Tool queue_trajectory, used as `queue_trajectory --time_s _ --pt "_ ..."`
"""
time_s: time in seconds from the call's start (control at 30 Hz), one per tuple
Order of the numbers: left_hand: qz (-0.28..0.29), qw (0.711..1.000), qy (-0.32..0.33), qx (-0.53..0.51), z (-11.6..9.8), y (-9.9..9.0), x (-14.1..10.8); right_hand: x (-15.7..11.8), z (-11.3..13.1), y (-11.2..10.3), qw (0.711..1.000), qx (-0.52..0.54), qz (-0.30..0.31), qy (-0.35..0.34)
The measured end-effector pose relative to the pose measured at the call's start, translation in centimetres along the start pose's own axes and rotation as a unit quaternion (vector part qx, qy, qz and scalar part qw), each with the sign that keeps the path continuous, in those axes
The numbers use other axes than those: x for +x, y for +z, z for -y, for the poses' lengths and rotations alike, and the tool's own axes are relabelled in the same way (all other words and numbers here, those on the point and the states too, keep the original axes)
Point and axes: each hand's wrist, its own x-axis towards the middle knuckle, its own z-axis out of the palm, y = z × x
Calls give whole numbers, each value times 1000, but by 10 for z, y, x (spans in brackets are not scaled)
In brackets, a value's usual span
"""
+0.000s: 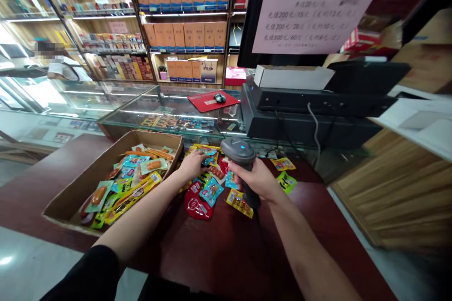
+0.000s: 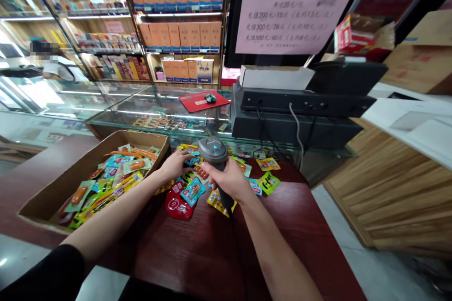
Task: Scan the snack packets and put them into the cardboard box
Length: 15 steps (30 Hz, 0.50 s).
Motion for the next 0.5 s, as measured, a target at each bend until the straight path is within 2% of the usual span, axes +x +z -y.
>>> queue_trajectory --time_s 0.17,0.3,0.37,0.5 --pt "37 996 13 79 -3 3 2 1 -2 1 1000 -1 -4 6" --pt "41 996 -1 84 -4 0 1 0 0 3 1000 3 -3 11" --pt "16 998 -23 60 -4 -7 -1 -1 1 4 1000 5 -5 9" --pt "-82 995 -46 -38 1 -25 -7 -1 2 6 1000 14 -6 17"
